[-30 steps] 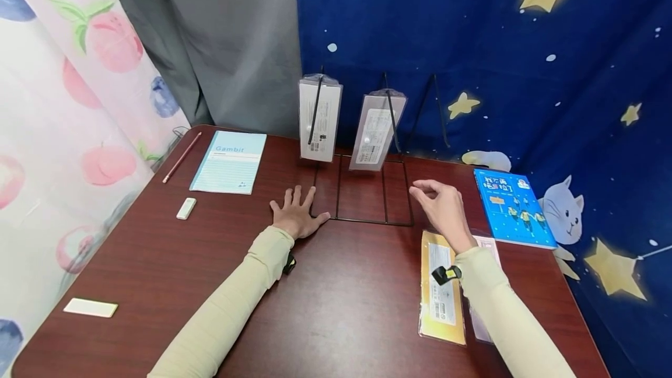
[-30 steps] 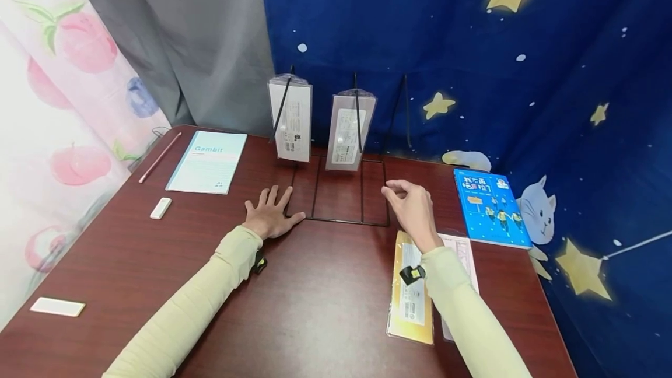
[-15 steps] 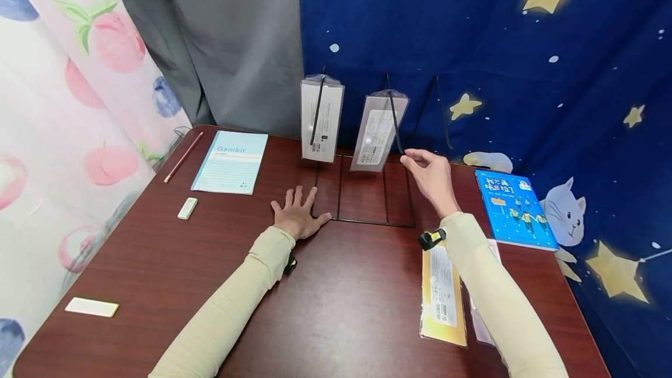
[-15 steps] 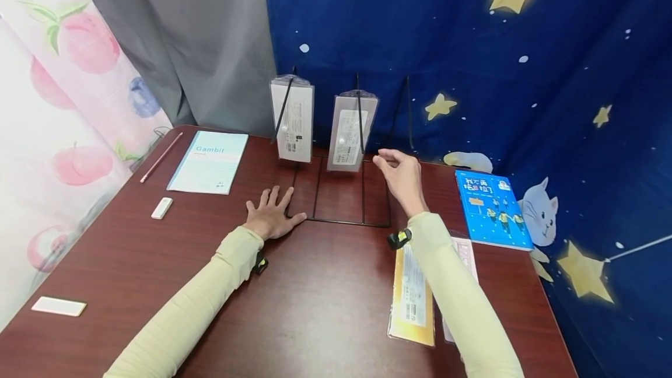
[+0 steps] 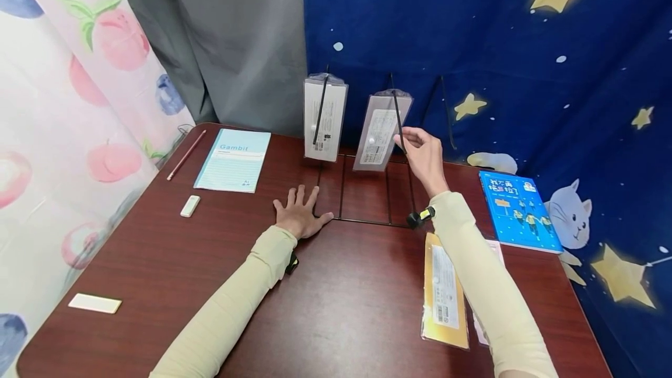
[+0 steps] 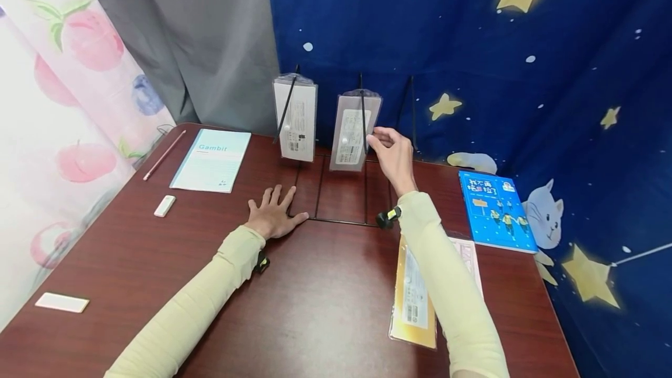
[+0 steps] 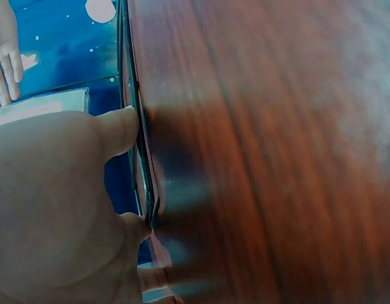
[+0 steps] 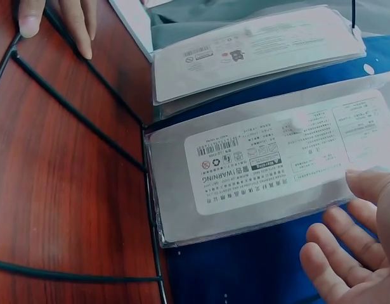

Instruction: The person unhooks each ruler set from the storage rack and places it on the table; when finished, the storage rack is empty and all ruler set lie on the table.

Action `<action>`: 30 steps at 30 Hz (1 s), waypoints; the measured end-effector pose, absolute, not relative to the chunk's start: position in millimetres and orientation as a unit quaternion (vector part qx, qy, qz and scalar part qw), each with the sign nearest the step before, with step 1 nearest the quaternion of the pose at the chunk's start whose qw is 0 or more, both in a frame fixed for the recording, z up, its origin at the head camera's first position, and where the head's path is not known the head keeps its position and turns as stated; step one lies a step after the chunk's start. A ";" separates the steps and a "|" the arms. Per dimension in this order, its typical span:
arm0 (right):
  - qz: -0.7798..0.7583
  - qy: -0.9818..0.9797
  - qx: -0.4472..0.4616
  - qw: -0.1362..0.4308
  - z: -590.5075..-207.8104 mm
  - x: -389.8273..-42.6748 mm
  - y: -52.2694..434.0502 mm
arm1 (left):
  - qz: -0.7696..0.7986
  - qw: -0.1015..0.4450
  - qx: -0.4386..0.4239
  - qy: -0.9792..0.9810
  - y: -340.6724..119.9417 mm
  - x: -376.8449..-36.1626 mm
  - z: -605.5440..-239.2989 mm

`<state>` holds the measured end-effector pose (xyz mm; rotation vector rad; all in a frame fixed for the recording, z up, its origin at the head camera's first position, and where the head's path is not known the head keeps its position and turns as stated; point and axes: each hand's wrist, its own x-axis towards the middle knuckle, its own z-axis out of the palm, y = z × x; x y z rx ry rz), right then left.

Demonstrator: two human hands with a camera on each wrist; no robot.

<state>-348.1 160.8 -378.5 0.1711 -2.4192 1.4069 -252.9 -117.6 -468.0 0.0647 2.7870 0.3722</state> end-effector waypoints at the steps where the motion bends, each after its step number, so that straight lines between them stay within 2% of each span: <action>1: 0.493 -0.851 0.057 0.169 -377.9 -349.1 160.2 | 0.131 0.164 0.023 0.977 -117.2 -252.8 -467.9; 12: 0.501 -0.845 0.069 0.172 -378.8 -351.1 158.4 | 0.128 0.162 0.022 0.978 -115.6 -252.7 -470.6; 30: 0.517 -0.837 0.084 0.160 -379.1 -325.3 156.1 | 0.132 0.159 0.020 0.978 -117.4 -252.7 -469.9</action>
